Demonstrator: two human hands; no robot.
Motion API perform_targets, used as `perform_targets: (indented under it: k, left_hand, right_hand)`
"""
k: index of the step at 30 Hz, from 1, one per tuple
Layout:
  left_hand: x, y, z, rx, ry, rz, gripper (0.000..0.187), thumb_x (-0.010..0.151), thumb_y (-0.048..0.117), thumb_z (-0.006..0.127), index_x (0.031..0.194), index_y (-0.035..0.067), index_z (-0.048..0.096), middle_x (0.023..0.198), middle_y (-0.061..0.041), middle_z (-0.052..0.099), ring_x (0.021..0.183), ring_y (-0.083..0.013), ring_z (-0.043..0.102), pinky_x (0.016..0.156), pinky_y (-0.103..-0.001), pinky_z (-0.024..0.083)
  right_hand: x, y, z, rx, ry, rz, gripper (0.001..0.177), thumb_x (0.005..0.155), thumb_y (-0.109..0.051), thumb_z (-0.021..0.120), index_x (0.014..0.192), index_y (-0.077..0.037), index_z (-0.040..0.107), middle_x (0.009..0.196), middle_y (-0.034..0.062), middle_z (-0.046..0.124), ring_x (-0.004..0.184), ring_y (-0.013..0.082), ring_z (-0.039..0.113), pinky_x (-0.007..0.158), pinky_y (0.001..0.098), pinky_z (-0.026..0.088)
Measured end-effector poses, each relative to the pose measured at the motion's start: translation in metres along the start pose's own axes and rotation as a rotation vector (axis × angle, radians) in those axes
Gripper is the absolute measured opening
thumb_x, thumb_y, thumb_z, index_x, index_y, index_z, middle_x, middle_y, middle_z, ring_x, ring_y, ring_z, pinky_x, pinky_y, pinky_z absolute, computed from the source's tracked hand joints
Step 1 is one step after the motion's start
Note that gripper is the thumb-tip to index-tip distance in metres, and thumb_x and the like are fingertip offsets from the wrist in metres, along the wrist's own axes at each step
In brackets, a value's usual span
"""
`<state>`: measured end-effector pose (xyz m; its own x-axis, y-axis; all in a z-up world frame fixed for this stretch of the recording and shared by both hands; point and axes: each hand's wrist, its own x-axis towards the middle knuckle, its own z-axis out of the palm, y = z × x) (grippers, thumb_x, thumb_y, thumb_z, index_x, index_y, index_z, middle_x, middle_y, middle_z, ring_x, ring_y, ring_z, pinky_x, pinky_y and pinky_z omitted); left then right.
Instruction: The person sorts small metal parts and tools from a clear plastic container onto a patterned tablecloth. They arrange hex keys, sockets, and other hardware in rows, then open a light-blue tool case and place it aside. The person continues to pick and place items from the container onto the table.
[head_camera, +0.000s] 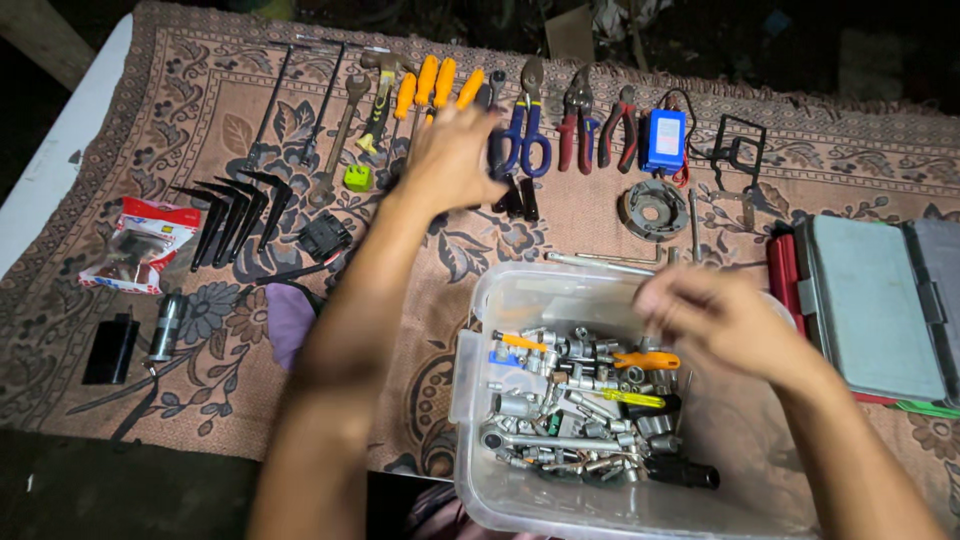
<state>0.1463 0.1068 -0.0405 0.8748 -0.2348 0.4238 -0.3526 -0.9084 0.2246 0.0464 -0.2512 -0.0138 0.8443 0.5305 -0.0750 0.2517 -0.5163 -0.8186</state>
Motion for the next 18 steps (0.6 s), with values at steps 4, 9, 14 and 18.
perform_targets:
  k: [4, 9, 14, 18]
  left_hand:
    - [-0.005, -0.03, 0.055, 0.072, -0.21, -0.127, 0.087, 0.055, 0.042, 0.095, 0.128, 0.005, 0.064, 0.138, -0.021, 0.058, 0.134, -0.0381, 0.048, 0.109, -0.046, 0.04]
    - [-0.009, -0.043, 0.082, -0.065, -0.276, -0.199, 0.086, 0.056, 0.039, 0.094, 0.13, 0.008, 0.064, 0.132, -0.02, 0.061, 0.129, -0.0378, 0.052, 0.107, -0.044, 0.042]
    - [-0.012, -0.018, 0.044, -0.381, -0.163, -0.178, 0.084, 0.058, 0.034, 0.091, 0.133, 0.008, 0.063, 0.118, -0.015, 0.068, 0.109, -0.0279, 0.066, 0.094, -0.039, 0.053]
    - [-0.008, 0.023, -0.013, -0.791, -0.222, 0.064, 0.072, 0.072, 0.035, 0.089, 0.132, 0.006, 0.064, 0.117, -0.012, 0.072, 0.1, -0.0189, 0.072, 0.084, -0.032, 0.06]
  right_hand:
    - [0.005, -0.002, 0.015, -0.372, -0.277, -0.109, 0.021, 0.086, -0.028, 0.072, 0.099, -0.011, 0.076, 0.087, 0.0053, 0.081, 0.075, 0.0205, 0.077, 0.071, 0.0344, 0.06]
    - [0.008, 0.0, 0.019, -0.523, -0.297, 0.006, 0.029, 0.088, -0.037, 0.07, 0.105, -0.014, 0.075, 0.086, 0.0086, 0.078, 0.076, 0.0275, 0.074, 0.074, 0.0393, 0.057]
    - [0.007, -0.003, 0.014, -0.305, -0.153, 0.02, 0.031, 0.091, -0.035, 0.061, 0.102, -0.01, 0.074, 0.078, 0.0055, 0.08, 0.069, 0.0224, 0.075, 0.067, 0.035, 0.059]
    - [0.011, -0.004, 0.016, 0.489, -0.238, 0.416, 0.053, 0.099, -0.046, 0.043, 0.112, -0.001, 0.069, 0.09, 0.0105, 0.079, 0.071, 0.0245, 0.074, 0.055, 0.034, 0.057]
